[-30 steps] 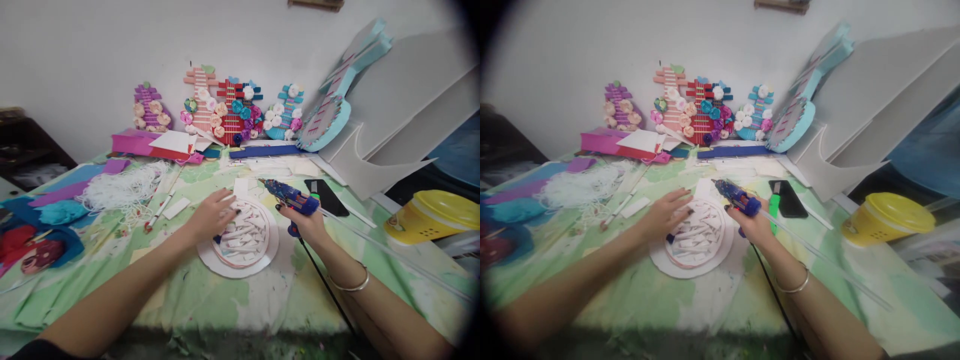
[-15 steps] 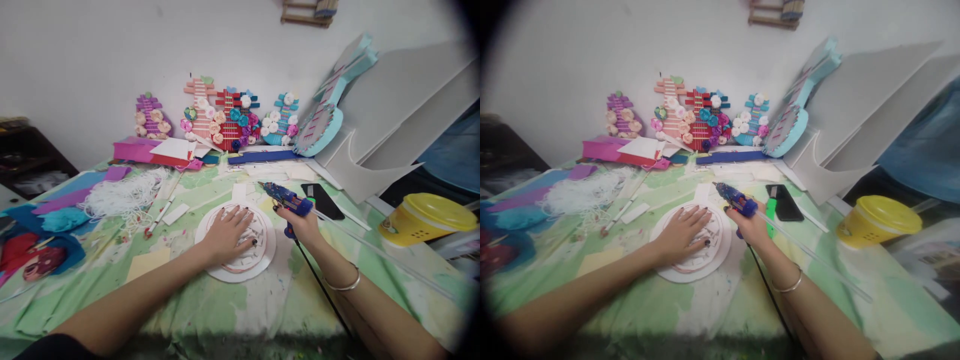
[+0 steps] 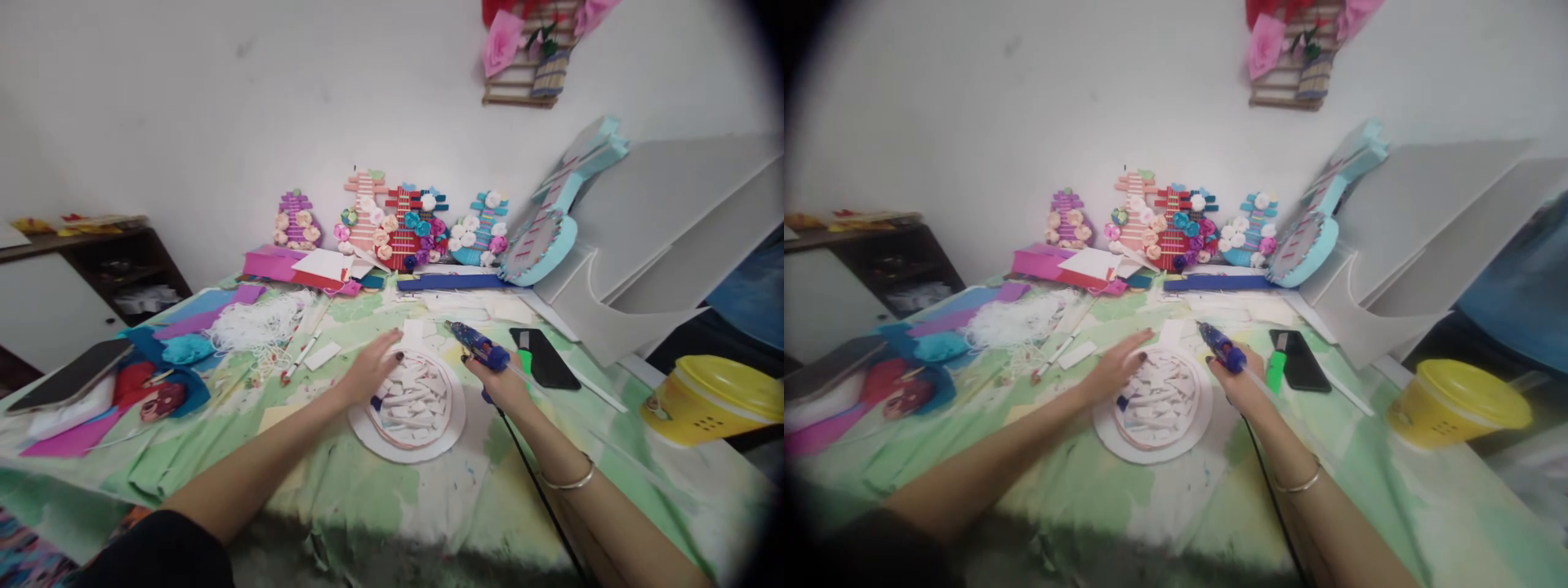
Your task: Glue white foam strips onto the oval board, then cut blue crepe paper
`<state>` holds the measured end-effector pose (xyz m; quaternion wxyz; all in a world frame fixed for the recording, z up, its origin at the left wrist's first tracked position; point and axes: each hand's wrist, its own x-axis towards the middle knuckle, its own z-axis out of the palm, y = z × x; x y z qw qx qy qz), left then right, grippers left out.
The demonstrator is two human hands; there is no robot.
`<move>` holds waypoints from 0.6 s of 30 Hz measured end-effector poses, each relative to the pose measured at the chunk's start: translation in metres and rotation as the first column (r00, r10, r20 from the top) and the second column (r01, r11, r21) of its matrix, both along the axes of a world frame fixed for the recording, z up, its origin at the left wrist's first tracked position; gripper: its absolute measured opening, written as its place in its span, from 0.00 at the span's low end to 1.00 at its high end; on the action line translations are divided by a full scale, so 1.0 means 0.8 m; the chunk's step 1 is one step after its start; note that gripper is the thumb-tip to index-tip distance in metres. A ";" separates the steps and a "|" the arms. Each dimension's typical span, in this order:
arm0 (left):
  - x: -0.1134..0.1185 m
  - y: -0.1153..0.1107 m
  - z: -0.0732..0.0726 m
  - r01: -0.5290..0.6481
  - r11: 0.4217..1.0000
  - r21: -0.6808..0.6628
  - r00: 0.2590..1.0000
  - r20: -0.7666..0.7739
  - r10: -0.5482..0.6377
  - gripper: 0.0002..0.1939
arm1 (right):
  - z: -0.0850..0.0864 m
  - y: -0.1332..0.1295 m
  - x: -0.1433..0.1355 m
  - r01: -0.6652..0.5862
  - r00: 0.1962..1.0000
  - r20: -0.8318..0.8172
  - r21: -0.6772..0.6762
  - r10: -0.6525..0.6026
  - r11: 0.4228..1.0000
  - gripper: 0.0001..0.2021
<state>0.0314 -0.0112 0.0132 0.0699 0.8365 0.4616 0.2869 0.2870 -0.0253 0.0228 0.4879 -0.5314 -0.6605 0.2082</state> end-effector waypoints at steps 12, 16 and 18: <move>-0.130 0.045 -0.005 -0.538 0.828 -0.157 0.835 -0.231 0.499 0.12 | -0.011 0.011 -0.001 -0.102 0.885 0.455 -0.023 0.101 0.994 0.13; -0.126 0.045 0.002 -0.496 0.843 -0.206 0.868 -0.149 0.474 0.12 | -0.011 0.008 -0.004 -0.084 0.841 0.528 -0.086 0.117 0.993 0.12; -0.122 0.045 0.006 -0.483 0.852 -0.201 0.875 -0.071 0.479 0.14 | -0.008 0.003 -0.005 -0.041 0.810 0.578 -0.117 0.102 0.992 0.12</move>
